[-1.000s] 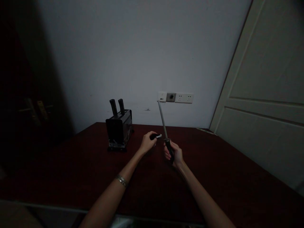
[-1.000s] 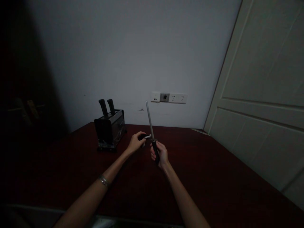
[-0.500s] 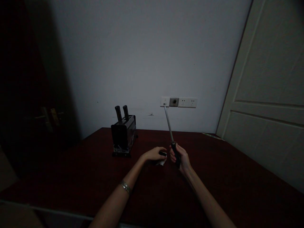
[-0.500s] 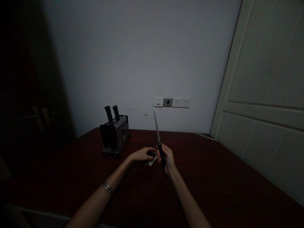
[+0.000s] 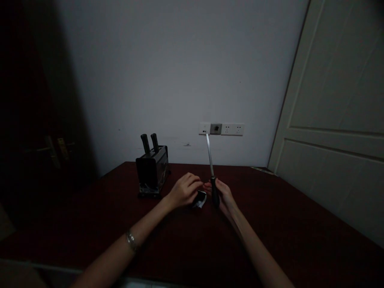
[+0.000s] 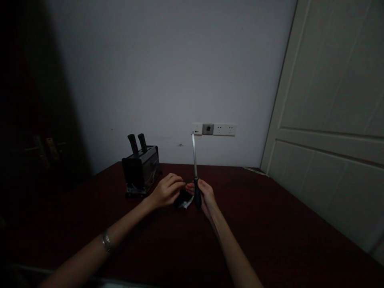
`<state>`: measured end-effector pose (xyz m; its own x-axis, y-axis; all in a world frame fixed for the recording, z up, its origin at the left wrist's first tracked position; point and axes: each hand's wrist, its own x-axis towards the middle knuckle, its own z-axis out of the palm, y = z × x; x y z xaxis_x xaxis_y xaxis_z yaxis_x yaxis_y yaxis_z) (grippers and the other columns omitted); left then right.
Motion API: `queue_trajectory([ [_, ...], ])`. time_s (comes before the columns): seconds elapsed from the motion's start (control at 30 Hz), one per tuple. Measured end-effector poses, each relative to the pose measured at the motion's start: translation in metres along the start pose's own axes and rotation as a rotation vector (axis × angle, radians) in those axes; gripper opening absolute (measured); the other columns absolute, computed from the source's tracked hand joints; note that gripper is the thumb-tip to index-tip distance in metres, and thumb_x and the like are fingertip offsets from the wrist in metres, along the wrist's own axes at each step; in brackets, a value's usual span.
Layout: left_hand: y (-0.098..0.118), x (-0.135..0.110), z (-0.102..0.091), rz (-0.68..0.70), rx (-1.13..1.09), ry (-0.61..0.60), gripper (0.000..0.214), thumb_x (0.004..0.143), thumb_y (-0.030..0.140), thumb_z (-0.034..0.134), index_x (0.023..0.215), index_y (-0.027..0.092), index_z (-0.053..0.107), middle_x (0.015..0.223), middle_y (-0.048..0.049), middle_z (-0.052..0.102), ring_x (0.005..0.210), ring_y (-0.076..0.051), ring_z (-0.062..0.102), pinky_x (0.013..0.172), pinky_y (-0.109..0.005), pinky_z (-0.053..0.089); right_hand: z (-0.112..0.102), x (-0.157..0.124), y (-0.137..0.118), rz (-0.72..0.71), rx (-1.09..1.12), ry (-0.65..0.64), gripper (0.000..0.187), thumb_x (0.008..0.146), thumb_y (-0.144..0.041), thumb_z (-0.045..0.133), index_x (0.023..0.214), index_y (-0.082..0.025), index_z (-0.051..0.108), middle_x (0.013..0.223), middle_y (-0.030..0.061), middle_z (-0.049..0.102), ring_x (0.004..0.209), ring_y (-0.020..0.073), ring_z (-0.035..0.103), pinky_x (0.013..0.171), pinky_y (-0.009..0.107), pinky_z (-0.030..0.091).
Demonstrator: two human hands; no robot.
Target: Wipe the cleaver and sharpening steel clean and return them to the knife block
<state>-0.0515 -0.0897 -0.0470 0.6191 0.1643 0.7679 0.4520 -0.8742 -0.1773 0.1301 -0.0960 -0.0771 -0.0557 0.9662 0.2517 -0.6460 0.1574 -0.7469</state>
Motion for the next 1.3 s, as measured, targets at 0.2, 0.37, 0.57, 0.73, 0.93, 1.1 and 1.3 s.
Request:
queue_trajectory([
  [0.2,0.015,-0.004,0.001,0.321,0.138,-0.106,0.033,0.084,0.014,0.048,0.117,0.017,0.052,0.11,-0.011,0.058,0.104,-0.021,0.051,0.087,-0.035,0.047,0.006,-0.002,0.003,0.045,0.022,0.014,0.032,0.056,-0.035,0.08,0.072,-0.014,0.062,0.071,0.009,0.07,0.061,0.017,0.065,0.055,0.025,0.051],
  [0.37,0.017,-0.004,0.008,0.368,0.187,-0.096,0.029,0.087,0.014,0.046,0.115,0.016,0.053,0.108,-0.0115,0.06,0.106,-0.022,0.053,0.09,-0.037,0.047,0.008,-0.003,0.006,0.079,-0.036,0.01,0.032,0.057,-0.037,0.079,0.07,-0.012,0.065,0.075,0.0094,0.071,0.064,0.0154,0.064,0.052,0.021,0.049],
  [0.57,0.025,0.002,0.013,0.358,0.147,-0.095,0.022,0.087,0.012,0.045,0.105,0.012,0.057,0.097,-0.0115,0.063,0.096,-0.02,0.057,0.086,-0.035,0.05,0.009,-0.004,0.013,0.092,-0.089,-0.009,0.033,0.06,-0.041,0.076,0.07,-0.012,0.068,0.073,0.0092,0.069,0.067,0.0168,0.063,0.052,0.022,0.048],
  [0.73,0.027,0.01,0.006,0.417,0.102,-0.022,0.022,0.087,0.011,0.045,0.107,0.011,0.054,0.093,-0.0118,0.063,0.096,-0.02,0.058,0.083,-0.034,0.051,0.013,-0.006,0.012,0.052,-0.073,0.004,0.032,0.063,-0.042,0.074,0.068,-0.012,0.067,0.066,0.0047,0.067,0.058,0.0114,0.06,0.049,0.018,0.045],
  [0.93,0.022,0.037,-0.034,0.241,-0.025,0.115,0.027,0.084,0.013,0.048,0.111,0.011,0.049,0.091,-0.0118,0.059,0.086,-0.019,0.055,0.071,-0.033,0.051,0.019,-0.014,0.0,-0.017,-0.168,-0.115,0.039,0.071,-0.051,0.064,0.075,-0.013,0.065,0.055,0.0026,0.064,0.044,0.0128,0.057,0.045,0.024,0.046],
  [1.1,0.017,0.071,-0.078,-0.01,-0.125,0.256,0.022,0.081,0.02,0.058,0.102,0.014,0.054,0.085,-0.0057,0.056,0.078,-0.015,0.053,0.069,-0.03,0.047,0.031,-0.026,-0.029,-0.045,-0.444,-0.304,0.039,0.075,-0.049,0.059,0.075,-0.011,0.066,0.057,0.008,0.067,0.046,0.0183,0.063,0.047,0.028,0.049],
  [1.3,0.003,0.109,-0.122,-0.089,-0.144,0.358,0.019,0.078,0.024,0.063,0.093,0.014,0.059,0.082,-0.0028,0.055,0.079,-0.014,0.052,0.073,-0.029,0.044,0.059,-0.034,-0.094,-0.289,-0.638,-0.251,0.029,0.074,-0.042,0.062,0.066,-0.014,0.065,0.052,0.0038,0.063,0.043,0.0128,0.056,0.041,0.023,0.041],
])
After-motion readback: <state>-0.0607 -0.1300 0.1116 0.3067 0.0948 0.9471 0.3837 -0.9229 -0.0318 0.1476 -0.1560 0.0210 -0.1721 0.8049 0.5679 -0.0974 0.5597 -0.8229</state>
